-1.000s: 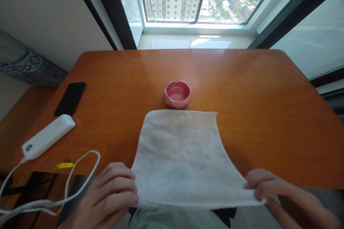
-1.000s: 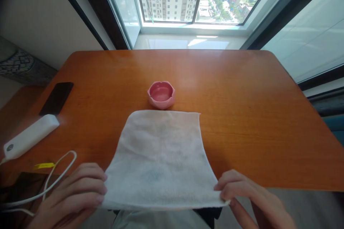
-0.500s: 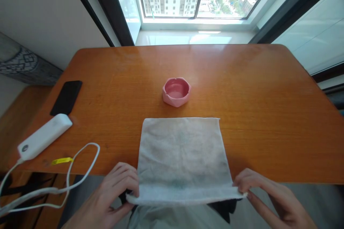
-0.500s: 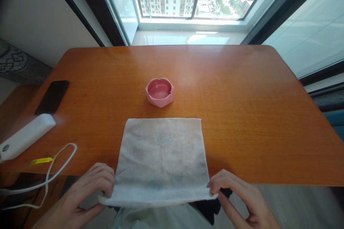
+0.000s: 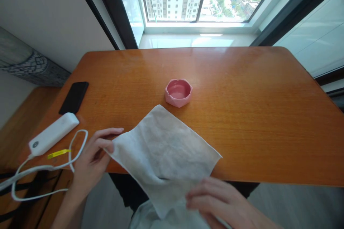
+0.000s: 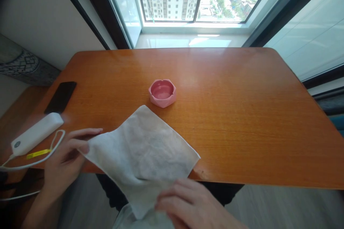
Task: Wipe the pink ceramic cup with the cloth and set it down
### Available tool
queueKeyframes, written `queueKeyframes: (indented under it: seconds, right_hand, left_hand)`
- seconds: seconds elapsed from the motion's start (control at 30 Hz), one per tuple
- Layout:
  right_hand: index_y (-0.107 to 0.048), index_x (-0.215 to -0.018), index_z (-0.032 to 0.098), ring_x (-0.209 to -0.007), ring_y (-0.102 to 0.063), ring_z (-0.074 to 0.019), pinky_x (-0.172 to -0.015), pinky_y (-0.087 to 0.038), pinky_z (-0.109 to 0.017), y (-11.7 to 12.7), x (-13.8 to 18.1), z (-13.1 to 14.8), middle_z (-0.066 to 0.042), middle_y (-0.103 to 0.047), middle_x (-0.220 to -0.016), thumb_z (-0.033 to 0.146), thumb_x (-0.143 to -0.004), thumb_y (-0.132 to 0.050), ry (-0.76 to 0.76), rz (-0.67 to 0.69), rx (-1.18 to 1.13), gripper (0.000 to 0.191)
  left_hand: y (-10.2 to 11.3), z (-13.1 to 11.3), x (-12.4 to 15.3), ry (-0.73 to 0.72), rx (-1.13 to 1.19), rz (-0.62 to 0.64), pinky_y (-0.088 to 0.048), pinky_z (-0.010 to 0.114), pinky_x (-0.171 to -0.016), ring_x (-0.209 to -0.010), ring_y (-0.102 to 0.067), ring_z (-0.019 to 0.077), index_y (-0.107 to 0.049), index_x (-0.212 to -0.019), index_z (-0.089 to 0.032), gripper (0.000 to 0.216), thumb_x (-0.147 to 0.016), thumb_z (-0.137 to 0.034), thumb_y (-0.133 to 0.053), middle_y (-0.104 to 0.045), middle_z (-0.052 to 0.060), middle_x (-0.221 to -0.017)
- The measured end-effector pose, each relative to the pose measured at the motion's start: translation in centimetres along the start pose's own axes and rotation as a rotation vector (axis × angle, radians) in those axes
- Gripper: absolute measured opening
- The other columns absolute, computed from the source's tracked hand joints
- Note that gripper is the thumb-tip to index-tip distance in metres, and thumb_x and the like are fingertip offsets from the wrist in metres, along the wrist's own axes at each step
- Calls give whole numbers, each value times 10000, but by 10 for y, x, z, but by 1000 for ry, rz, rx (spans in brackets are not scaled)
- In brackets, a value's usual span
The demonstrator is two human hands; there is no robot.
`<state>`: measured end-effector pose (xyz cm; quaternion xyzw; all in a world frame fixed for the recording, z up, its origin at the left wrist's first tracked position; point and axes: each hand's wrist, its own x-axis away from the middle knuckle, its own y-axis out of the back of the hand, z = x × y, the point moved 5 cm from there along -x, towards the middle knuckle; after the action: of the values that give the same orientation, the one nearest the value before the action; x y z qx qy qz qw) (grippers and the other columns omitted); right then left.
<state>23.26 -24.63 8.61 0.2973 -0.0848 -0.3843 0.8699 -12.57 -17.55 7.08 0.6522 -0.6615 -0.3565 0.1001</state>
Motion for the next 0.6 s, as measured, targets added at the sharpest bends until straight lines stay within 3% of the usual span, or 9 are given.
queueKeyframes:
  seconds: [0.07,0.13,0.23,0.4,0.5,0.6]
  right_hand:
    - [-678,-1491,215,-1333,-765,-256,-1163,-608,-408,12,-3,-18,-56,-822,-1441,69,-1113,-494,25,-184,371,444]
    - [-680,-1504,176,-1435,-700,-316,-1185,-570,-510,13,-1,-37,-86,-782,-1521,42,-1096,-494,61,-186,577,469]
    - [-671,-1529,163,-1456,-667,-293,-1213,-518,-512,14,12,-56,-91,-750,-1571,87,-1114,-533,88,-156,652,444]
    - [-706,-1511,184,-1381,-681,-252,-1228,-470,-458,24,54,-55,-66,-782,-1517,135,-1117,-603,55,-226,671,410]
    - [-709,-1534,206,-1354,-695,-277,-1214,-478,-471,26,82,-55,-73,-770,-1536,245,-1098,-698,-9,-247,713,438]
    - [-668,-1600,229,-1357,-709,-304,-1183,-504,-498,21,105,-58,-66,-755,-1569,323,-1076,-734,-52,-227,787,537]
  left_hand:
    - [2,12,-5,40,-6,-13,-645,347,-1045,-1199,-771,198,-601,-865,-251,210,-1063,-216,-659,-766,4,-1302]
    - [4,21,-9,49,-73,-40,-629,354,-1062,-1158,-766,185,-615,-873,-253,202,-1070,-233,-654,-751,1,-1289]
    - [1,30,-13,20,-174,-37,-623,359,-1046,-1104,-755,180,-646,-878,-255,194,-1072,-242,-648,-746,0,-1279]
    - [-26,26,-25,-75,-267,70,-652,403,-1047,-1171,-754,224,-705,-920,-250,221,-1094,-199,-579,-755,37,-1331]
    - [-50,18,-34,-158,-365,181,-624,495,-1157,-1347,-704,276,-791,-1156,-273,292,-1115,-171,-521,-738,69,-1454]
    - [-70,8,-39,-178,-426,250,-562,591,-1255,-1496,-628,319,-744,-1400,-281,412,-1114,-143,-482,-666,100,-1605]
